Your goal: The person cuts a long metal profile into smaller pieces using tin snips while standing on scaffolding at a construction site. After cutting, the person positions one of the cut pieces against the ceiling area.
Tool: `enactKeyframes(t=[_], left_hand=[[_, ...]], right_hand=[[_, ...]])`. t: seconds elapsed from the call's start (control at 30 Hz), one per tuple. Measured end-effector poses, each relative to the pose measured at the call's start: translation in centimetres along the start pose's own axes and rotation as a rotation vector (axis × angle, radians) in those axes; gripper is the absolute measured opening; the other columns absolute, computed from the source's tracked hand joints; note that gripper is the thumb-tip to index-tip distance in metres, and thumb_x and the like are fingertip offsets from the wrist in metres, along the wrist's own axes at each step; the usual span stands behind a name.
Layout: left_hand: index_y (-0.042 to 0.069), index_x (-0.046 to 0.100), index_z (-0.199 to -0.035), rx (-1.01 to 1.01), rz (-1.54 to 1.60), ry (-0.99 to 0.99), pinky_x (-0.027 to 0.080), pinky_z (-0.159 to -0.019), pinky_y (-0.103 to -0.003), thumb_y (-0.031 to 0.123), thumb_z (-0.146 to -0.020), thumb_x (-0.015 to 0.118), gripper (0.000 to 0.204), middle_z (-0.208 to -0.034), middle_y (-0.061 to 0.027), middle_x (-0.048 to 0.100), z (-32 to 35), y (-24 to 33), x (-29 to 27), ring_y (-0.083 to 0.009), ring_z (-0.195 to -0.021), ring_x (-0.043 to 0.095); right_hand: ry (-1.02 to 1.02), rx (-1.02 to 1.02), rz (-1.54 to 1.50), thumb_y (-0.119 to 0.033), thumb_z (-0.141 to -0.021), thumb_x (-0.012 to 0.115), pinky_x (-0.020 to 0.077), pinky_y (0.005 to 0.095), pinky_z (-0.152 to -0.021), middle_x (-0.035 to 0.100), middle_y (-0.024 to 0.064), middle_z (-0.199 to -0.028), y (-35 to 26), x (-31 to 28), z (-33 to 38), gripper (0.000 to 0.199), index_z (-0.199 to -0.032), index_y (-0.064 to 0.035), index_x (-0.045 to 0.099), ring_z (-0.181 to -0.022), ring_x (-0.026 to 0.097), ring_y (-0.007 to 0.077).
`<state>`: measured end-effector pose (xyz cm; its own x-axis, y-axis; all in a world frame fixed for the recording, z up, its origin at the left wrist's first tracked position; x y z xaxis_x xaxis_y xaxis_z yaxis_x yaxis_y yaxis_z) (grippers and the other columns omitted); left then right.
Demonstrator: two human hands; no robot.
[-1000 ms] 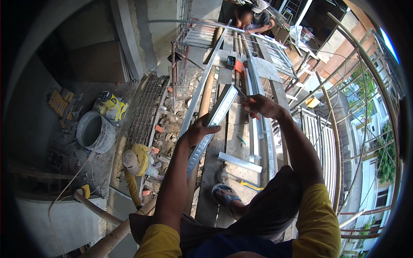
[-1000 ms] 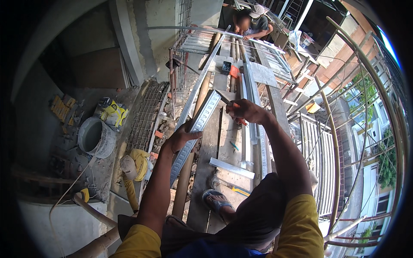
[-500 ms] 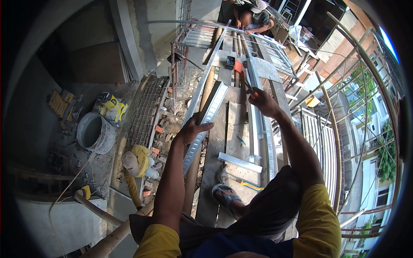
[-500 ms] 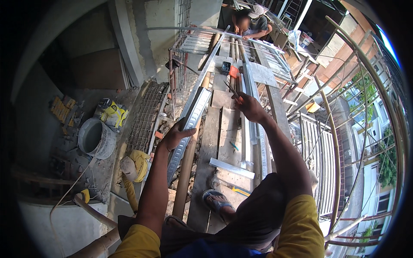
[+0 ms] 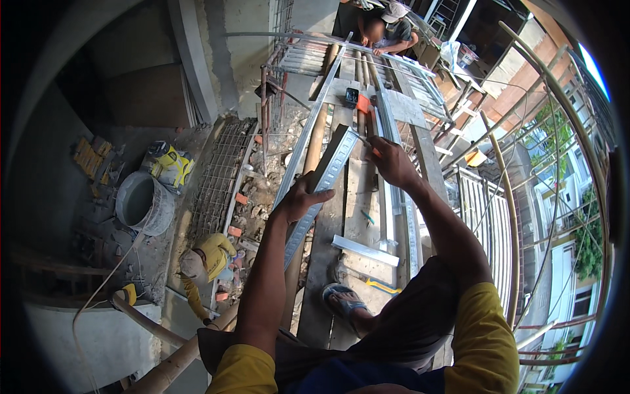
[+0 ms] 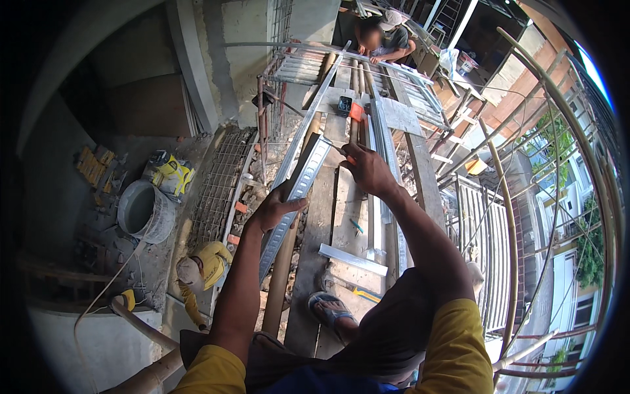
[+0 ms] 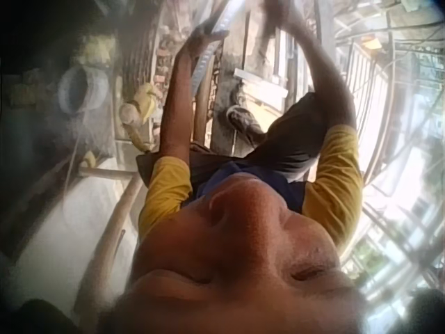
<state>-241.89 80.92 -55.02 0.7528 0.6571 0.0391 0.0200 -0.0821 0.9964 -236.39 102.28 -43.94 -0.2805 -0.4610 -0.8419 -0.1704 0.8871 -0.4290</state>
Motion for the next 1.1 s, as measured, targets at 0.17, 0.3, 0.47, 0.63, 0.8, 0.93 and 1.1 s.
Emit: enactKeyframes(t=[0.17, 0.3, 0.47, 0.63, 0.8, 0.93, 1.1], left_hand=[[0.008, 0.048, -0.136, -0.153, 0.011, -0.102, 0.042, -0.093, -0.034, 0.032, -0.079, 0.074, 0.066, -0.115, -0.0070, 0.059, 0.6, 0.7, 0.1, -0.0171, -0.105, 0.053], [0.007, 0.048, -0.134, -0.141, 0.034, -0.105, 0.044, -0.083, -0.033, 0.032, -0.076, 0.076, 0.069, -0.112, -0.0085, 0.057, 1.0, -0.3, -0.7, -0.0177, -0.098, 0.054], [0.005, 0.053, -0.124, -0.083, 0.078, -0.126, 0.051, -0.054, -0.031, 0.030, -0.074, 0.078, 0.061, -0.089, -0.0044, 0.057, 1.3, 0.2, -0.8, -0.0137, -0.067, 0.057], [0.006, 0.050, -0.132, -0.195, 0.093, -0.179, 0.044, -0.081, -0.032, 0.031, -0.074, 0.077, 0.069, -0.107, -0.0057, 0.058, 1.3, 0.1, -0.3, -0.0166, -0.092, 0.054], [0.004, 0.051, -0.130, -0.107, -0.019, -0.044, 0.045, -0.090, -0.034, 0.030, -0.075, 0.077, 0.067, -0.114, -0.0079, 0.061, 0.6, -0.9, -1.1, -0.0197, -0.103, 0.057], [0.001, 0.053, -0.123, 0.025, -0.179, 0.191, 0.048, -0.088, -0.035, 0.037, -0.073, 0.078, 0.067, -0.107, -0.0125, 0.064, 0.2, -1.5, -2.9, -0.0230, -0.098, 0.062], [0.000, 0.052, -0.123, 0.039, -0.333, 0.296, 0.049, -0.088, -0.037, 0.038, -0.073, 0.079, 0.068, -0.108, -0.0153, 0.064, 0.0, 0.0, -2.8, -0.0251, -0.098, 0.063]], right_hand=[[-0.210, 0.043, -0.258, -0.017, -0.090, 0.064, 0.0491, 0.0335, -0.065, 0.064, 0.0102, -0.077, 1.6, 0.6, 0.4, 0.021, -0.102, -0.0008, 0.060, -0.069, 0.063, 0.0219], [-0.483, 0.169, -0.495, -0.025, -0.093, 0.063, 0.0462, 0.0277, -0.057, 0.062, 0.0046, -0.071, 2.5, 0.8, 0.7, 0.025, -0.101, -0.0011, 0.062, -0.062, 0.058, 0.0101], [-0.557, 0.176, -0.673, -0.028, -0.092, 0.065, 0.0450, 0.0258, -0.053, 0.060, 0.0022, -0.069, 3.4, 1.3, 1.2, 0.028, -0.100, -0.0013, 0.062, -0.057, 0.056, 0.0090], [-0.653, 0.153, -0.843, -0.025, -0.091, 0.067, 0.0449, 0.0250, -0.052, 0.060, 0.0034, -0.071, 4.6, 1.7, 1.7, 0.027, -0.104, -0.0017, 0.062, -0.057, 0.056, 0.0080], [-0.427, 0.158, -0.488, -0.022, -0.091, 0.066, 0.0483, 0.0290, -0.066, 0.063, 0.0045, -0.079, 3.6, 1.3, 0.5, 0.027, -0.109, -0.0023, 0.061, -0.070, 0.061, 0.0141], [-0.205, 0.188, -0.161, -0.018, -0.090, 0.065, 0.0480, 0.0341, -0.076, 0.064, 0.0139, -0.088, 3.5, 0.3, 0.3, 0.031, -0.116, -0.0027, 0.057, -0.082, 0.063, 0.0217], [0.072, 0.240, -0.070, -0.014, -0.085, 0.065, 0.0483, 0.0410, -0.075, 0.063, 0.0227, -0.089, 4.6, -1.1, 0.7, 0.033, -0.114, -0.0021, 0.053, -0.086, 0.065, 0.0366]])
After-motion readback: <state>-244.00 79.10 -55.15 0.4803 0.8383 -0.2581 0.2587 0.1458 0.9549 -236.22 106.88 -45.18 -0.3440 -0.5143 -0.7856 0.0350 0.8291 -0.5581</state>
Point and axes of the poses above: each hand's wrist, its own z-axis away from the middle knuckle, its own x-axis out of the palm, y = z × x, the point moved 4 cm from there along -z, towards the middle knuckle
